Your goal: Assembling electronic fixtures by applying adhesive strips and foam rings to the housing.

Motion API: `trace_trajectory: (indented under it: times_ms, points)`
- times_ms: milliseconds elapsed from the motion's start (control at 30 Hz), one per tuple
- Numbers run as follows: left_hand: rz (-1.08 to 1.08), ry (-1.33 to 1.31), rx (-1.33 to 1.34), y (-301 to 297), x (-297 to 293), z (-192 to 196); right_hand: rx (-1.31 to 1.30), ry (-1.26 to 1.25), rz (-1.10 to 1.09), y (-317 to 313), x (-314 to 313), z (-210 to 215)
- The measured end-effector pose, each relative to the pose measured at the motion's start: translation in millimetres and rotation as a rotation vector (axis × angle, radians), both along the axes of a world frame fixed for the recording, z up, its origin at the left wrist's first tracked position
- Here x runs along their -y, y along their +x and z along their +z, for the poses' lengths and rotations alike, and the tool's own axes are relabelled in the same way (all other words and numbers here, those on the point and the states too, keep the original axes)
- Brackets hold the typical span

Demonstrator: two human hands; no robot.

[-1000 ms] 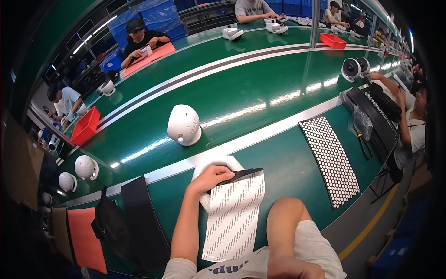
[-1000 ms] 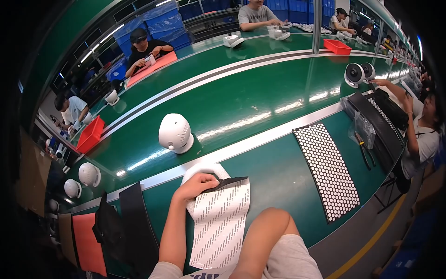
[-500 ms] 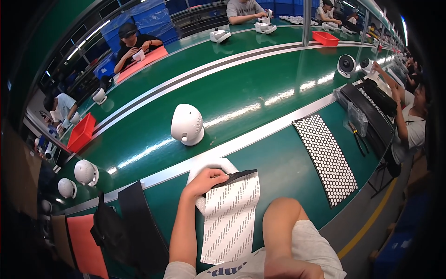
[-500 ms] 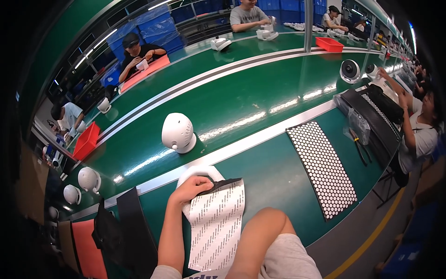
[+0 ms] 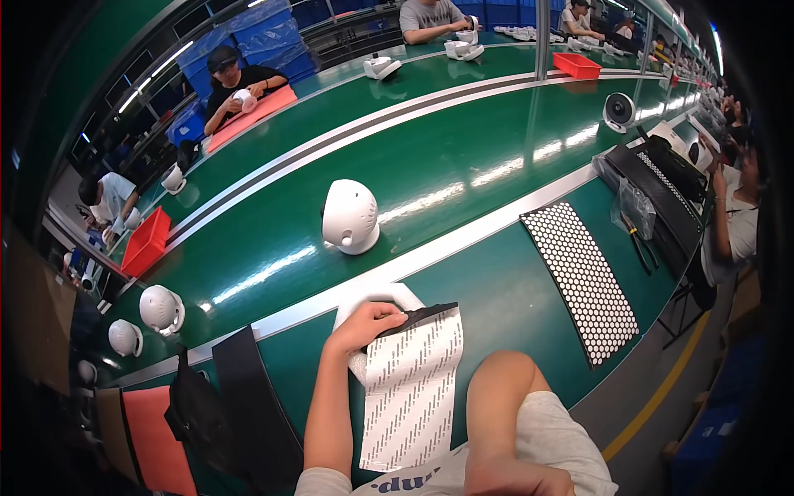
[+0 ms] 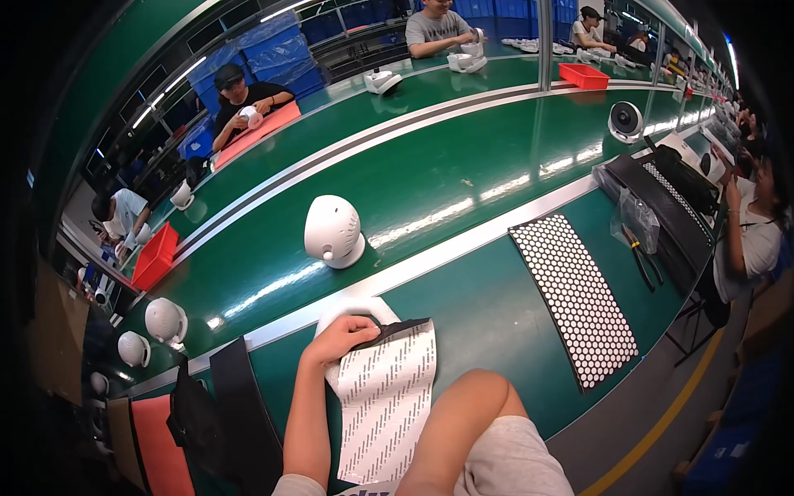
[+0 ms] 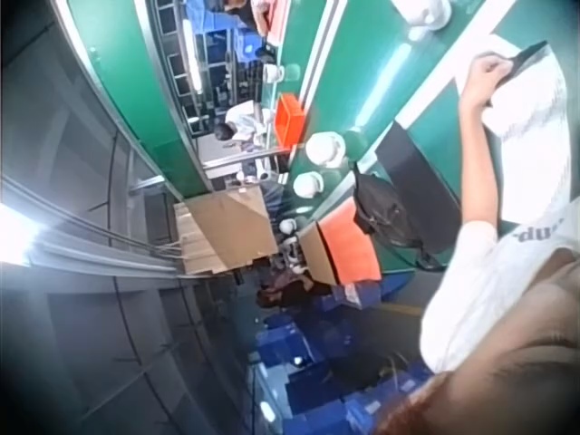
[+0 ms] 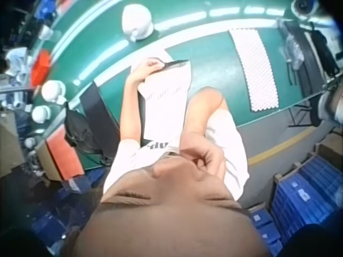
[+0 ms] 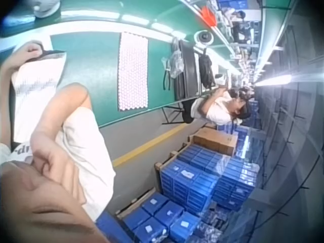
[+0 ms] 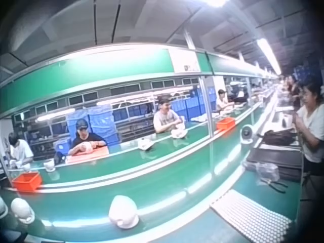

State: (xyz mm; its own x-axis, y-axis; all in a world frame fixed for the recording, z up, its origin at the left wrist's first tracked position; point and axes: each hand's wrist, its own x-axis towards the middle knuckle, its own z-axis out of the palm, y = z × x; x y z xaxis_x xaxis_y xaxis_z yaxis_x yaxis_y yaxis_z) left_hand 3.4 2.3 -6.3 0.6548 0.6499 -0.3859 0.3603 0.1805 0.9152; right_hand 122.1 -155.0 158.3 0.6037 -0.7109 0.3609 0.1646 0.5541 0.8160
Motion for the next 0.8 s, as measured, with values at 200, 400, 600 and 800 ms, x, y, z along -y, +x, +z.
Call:
trace_trajectory:
  times_ms: [200, 400, 600, 800]
  points:
    - [-0.021, -0.006, -0.022, 1, 1, 4, 0.000, -0.016, -0.029, 2, 0, -1]
    - [-0.009, -0.006, -0.019, -1, -2, -2, -0.015, -0.025, -0.121, 6, 7, -12]
    - [0.000, -0.031, -0.052, 3, -1, 5, -0.308, -0.287, -0.347, 11, 4, -11]
    - [-0.016, -0.007, -0.064, 1, 1, 8, -0.193, -0.151, -0.189, 7, 9, -9]
